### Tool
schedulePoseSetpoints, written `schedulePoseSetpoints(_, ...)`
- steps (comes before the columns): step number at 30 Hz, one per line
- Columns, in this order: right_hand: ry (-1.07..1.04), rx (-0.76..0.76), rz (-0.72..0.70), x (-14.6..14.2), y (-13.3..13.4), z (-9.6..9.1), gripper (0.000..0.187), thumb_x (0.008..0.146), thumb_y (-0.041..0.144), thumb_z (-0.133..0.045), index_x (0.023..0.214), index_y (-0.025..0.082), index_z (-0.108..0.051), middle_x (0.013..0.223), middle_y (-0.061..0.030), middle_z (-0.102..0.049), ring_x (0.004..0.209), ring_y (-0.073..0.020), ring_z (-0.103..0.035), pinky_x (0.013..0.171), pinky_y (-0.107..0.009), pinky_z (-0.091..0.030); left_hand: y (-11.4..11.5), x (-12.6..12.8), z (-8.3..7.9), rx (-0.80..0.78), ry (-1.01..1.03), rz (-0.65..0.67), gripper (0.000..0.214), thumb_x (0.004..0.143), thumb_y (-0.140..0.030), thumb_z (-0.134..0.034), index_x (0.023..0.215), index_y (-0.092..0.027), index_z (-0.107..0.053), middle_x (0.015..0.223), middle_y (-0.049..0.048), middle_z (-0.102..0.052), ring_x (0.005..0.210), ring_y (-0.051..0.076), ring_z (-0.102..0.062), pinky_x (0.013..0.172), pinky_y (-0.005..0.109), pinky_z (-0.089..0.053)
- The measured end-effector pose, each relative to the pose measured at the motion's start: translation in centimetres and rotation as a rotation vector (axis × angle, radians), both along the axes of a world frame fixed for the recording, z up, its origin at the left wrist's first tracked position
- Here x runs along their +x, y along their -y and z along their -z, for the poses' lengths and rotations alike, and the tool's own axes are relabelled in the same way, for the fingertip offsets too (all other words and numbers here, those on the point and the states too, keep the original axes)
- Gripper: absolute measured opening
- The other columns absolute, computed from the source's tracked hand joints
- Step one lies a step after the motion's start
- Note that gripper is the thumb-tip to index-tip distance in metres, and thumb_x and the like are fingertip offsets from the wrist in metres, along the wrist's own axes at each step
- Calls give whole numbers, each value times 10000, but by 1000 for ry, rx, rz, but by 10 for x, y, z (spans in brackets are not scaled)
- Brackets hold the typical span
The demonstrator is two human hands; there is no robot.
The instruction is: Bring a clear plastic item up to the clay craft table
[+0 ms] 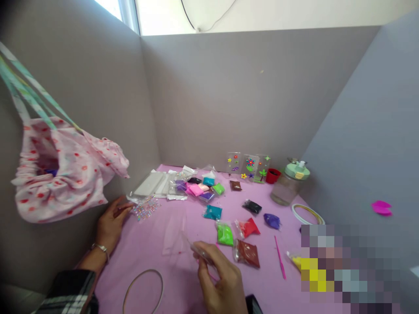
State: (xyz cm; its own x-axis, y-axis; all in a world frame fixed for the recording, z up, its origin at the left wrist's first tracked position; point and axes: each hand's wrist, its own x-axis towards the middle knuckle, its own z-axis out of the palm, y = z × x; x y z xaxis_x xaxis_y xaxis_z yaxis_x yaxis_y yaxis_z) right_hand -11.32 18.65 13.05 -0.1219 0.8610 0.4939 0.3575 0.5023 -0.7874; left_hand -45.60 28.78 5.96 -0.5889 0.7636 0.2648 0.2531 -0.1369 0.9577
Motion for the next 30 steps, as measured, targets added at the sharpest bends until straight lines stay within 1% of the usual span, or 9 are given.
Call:
schedulePoseSetpoints(4, -2, -3, 5, 0, 1, 0, 226, 904, 175, -576, 1086, 228, -699, 955, -43, -764, 842, -155, -747, 776, -186, -601, 2, 0, -2, -15, -24, -18, 545, 758, -380, -670, 1267, -204, -585, 958, 64, -751, 957, 233, -706, 985, 436, -505)
schedulePoseSetpoints(7, -4, -6, 8, 0, 2, 0, 227, 904, 177, -572, 1084, 228, -701, 950, -43, -765, 844, -159, -747, 777, -192, -603, 2, 0, -2, -13, -37, -29, 558, 753, -372, -676, 1274, -199, -577, 929, 57, -754, 942, 231, -711, 964, 420, -518)
schedulePoseSetpoints(13, -10, -23, 25, -2, 1, 0, 215, 901, 193, -581, 1069, 226, -710, 963, -48, -767, 841, -164, -748, 772, -196, -603, 0, -4, 1, -17, -66, -40, 569, 756, -368, -686, 1291, -214, -568, 905, 45, -756, 918, 226, -710, 963, 412, -512)
schedulePoseSetpoints(18, -15, -23, 20, -2, 2, -1, 213, 903, 191, -580, 1071, 227, -707, 952, -45, -764, 842, -158, -744, 771, -193, -600, -3, -5, 3, -30, -50, -33, 583, 751, -352, -698, 1297, -199, -564, 887, 47, -760, 910, 225, -715, 954, 407, -518)
schedulePoseSetpoints(24, 1, -20, 20, -2, 2, 0, 213, 904, 177, -577, 1070, 225, -700, 962, -43, -764, 847, -153, -746, 778, -190, -601, -4, -5, 2, -55, -5, -27, 560, 752, -291, -713, 1284, -183, -574, 857, 41, -762, 890, 222, -723, 928, 398, -535)
schedulePoseSetpoints(30, 2, -8, 11, -1, 2, -1, 223, 902, 171, -575, 1078, 232, -696, 956, -35, -763, 846, -146, -745, 775, -181, -600, -6, -4, 3, -91, 42, 8, 477, 818, -166, -689, 1277, -152, -561, 839, 18, -742, 818, 189, -723, 863, 398, -565)
